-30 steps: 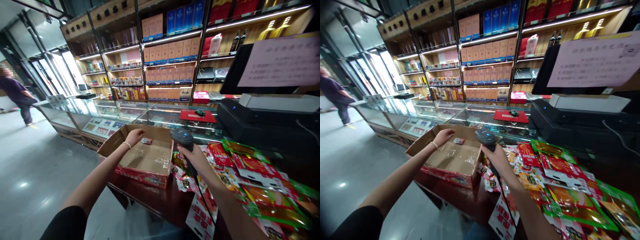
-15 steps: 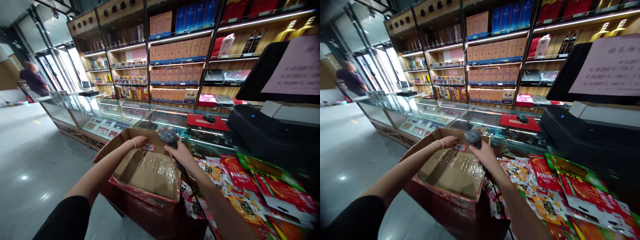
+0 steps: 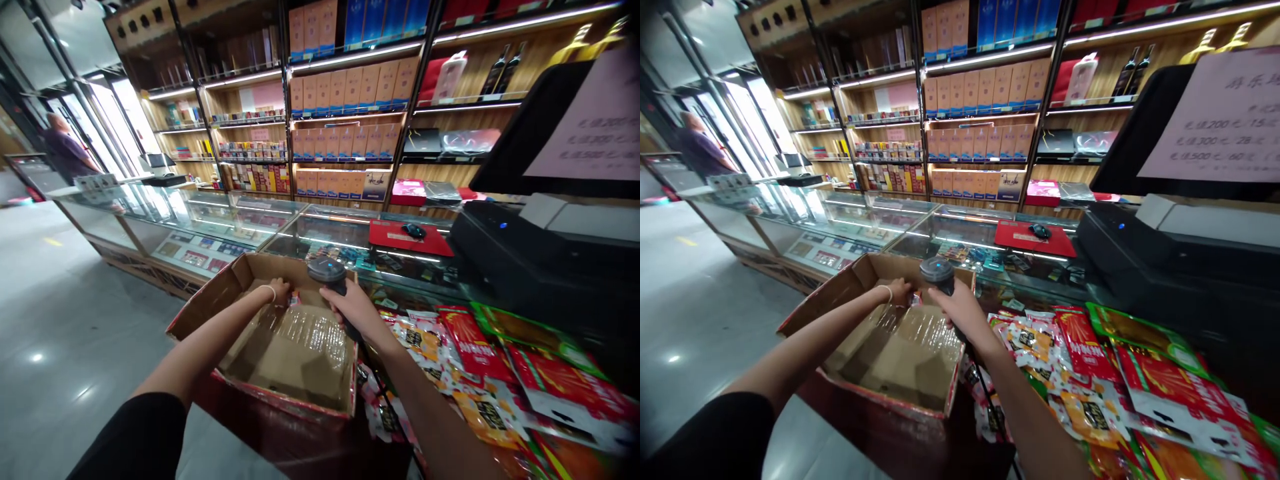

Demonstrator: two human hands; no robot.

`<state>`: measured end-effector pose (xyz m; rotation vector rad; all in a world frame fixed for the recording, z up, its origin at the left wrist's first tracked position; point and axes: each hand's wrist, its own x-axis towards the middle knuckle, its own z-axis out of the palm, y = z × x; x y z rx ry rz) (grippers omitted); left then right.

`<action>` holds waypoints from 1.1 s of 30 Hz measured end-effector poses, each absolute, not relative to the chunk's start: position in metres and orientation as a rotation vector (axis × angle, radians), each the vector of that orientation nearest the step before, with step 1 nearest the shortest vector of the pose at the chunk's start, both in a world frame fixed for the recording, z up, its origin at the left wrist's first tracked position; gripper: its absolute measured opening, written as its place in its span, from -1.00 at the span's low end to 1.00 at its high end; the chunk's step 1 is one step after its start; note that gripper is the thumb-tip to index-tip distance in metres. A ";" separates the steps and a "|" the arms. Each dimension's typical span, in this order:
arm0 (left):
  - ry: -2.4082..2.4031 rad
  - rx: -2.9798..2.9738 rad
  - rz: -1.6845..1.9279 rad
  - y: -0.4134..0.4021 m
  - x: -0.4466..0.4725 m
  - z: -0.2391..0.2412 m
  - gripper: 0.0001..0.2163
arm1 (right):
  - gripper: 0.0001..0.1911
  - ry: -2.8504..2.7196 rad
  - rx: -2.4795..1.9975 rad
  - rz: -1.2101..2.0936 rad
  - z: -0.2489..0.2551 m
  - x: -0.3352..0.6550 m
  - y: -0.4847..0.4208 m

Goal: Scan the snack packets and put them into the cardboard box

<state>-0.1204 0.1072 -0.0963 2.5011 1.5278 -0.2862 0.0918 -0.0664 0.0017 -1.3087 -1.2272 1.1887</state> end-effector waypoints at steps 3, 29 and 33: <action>1.489 2.471 -0.252 0.100 -0.116 -0.083 -0.62 | -0.71 -1.228 -1.286 1.135 0.006 0.093 -0.073; 0.779 1.437 0.929 -0.104 0.014 0.012 -0.69 | -0.52 -1.081 -1.304 0.791 -0.001 0.190 -0.264; 0.756 1.425 0.918 -0.111 0.027 0.008 -0.73 | -0.54 -1.010 -1.326 0.828 -0.004 0.202 -0.281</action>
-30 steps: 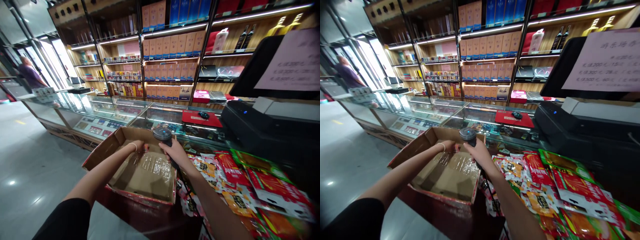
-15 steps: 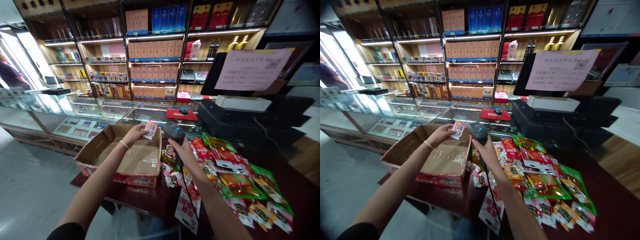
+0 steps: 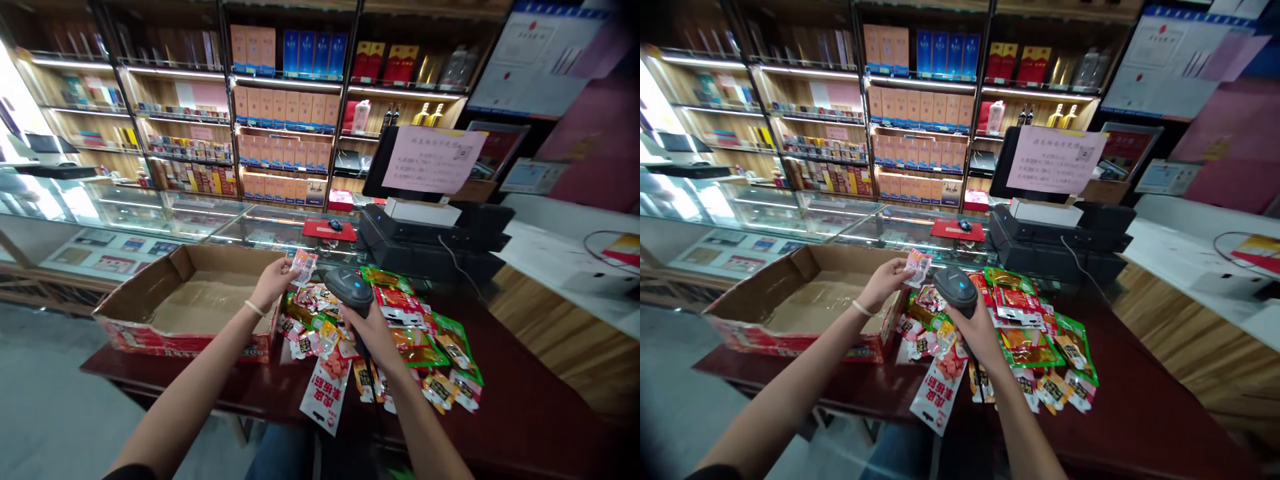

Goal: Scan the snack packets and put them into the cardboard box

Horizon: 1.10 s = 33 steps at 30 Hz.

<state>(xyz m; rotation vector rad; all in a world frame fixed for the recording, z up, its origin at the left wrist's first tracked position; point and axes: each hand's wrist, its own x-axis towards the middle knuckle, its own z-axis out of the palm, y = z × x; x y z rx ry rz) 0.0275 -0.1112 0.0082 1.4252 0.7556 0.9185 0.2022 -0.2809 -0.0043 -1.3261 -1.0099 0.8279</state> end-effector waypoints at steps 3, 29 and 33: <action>0.751 1.494 0.891 -0.116 0.035 0.007 -0.74 | -0.58 -1.050 -1.352 0.885 -0.007 0.209 -0.290; 0.715 2.751 1.021 -0.167 0.142 -0.129 -0.72 | -0.58 -0.554 -1.248 0.809 -0.058 0.281 -0.374; 0.683 2.716 1.063 -0.166 0.140 -0.133 -0.68 | -0.58 -0.525 -1.263 0.827 -0.066 0.281 -0.370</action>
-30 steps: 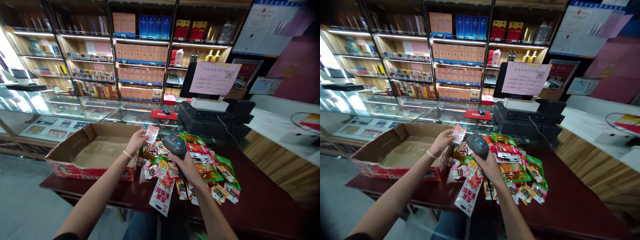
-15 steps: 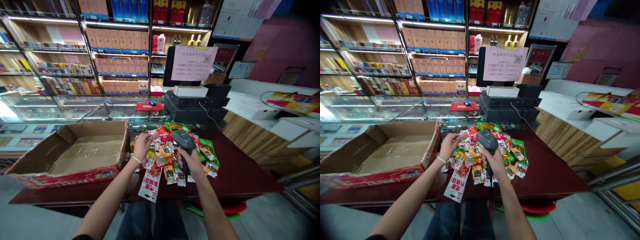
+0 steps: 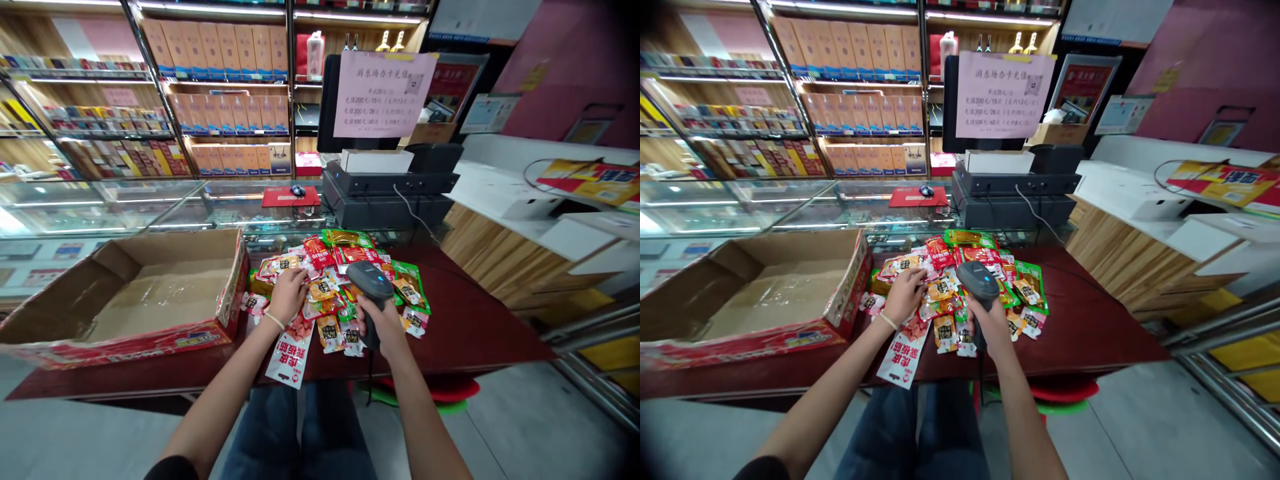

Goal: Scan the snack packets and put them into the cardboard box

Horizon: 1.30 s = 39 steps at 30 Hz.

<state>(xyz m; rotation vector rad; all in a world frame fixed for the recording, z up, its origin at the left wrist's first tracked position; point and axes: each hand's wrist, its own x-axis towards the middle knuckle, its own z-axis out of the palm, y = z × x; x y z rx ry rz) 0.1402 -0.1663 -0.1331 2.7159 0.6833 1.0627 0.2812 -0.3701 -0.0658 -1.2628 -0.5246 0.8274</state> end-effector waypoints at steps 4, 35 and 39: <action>0.689 2.652 1.070 -0.163 0.138 -0.132 -0.71 | -0.58 -0.529 -1.265 0.836 -0.069 0.281 -0.366; 0.825 2.250 1.066 -0.236 0.036 -0.137 -0.82 | -0.60 -0.577 -1.291 0.869 -0.085 0.227 -0.397; 0.892 2.145 1.063 -0.243 0.025 -0.148 -0.85 | -0.61 -0.595 -1.301 0.858 -0.090 0.217 -0.406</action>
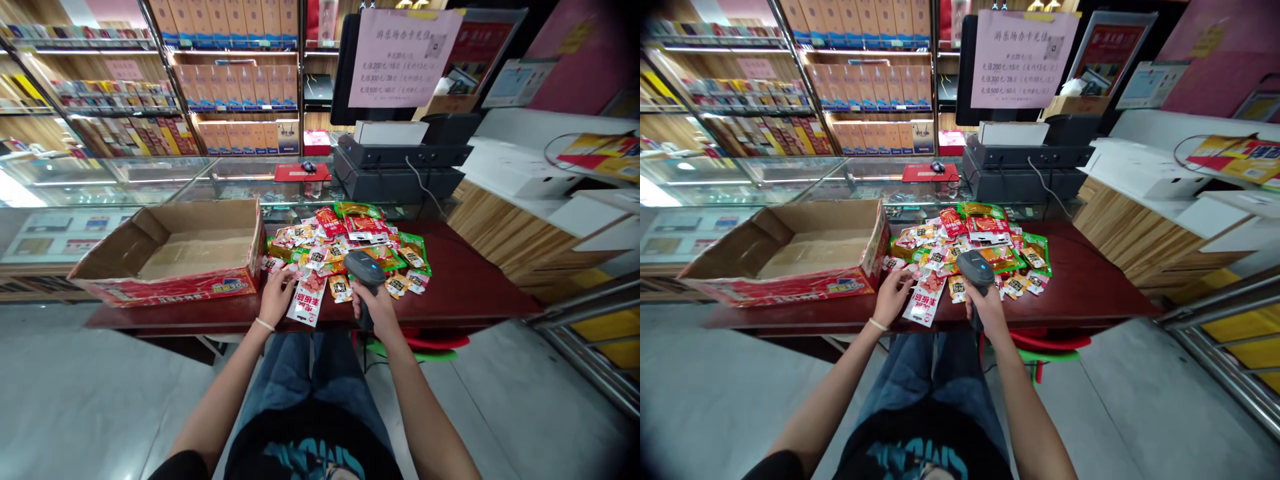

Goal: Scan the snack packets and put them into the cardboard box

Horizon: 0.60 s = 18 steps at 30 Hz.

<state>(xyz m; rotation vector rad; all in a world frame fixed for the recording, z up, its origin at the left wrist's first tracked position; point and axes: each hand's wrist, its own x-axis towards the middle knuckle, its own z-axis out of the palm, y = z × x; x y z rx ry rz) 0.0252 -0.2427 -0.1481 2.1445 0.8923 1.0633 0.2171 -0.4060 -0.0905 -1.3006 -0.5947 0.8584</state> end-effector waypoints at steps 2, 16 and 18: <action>0.930 2.141 1.091 -0.240 0.025 -0.152 -0.86 | -0.61 -0.599 -1.292 0.860 -0.093 0.215 -0.408; 1.034 2.487 0.911 -0.233 0.042 -0.153 -0.59 | -0.59 -0.579 -1.300 0.898 -0.102 0.211 -0.402; 0.958 2.316 1.001 -0.232 0.042 -0.147 -0.63 | -0.60 -0.591 -1.306 0.888 -0.104 0.212 -0.401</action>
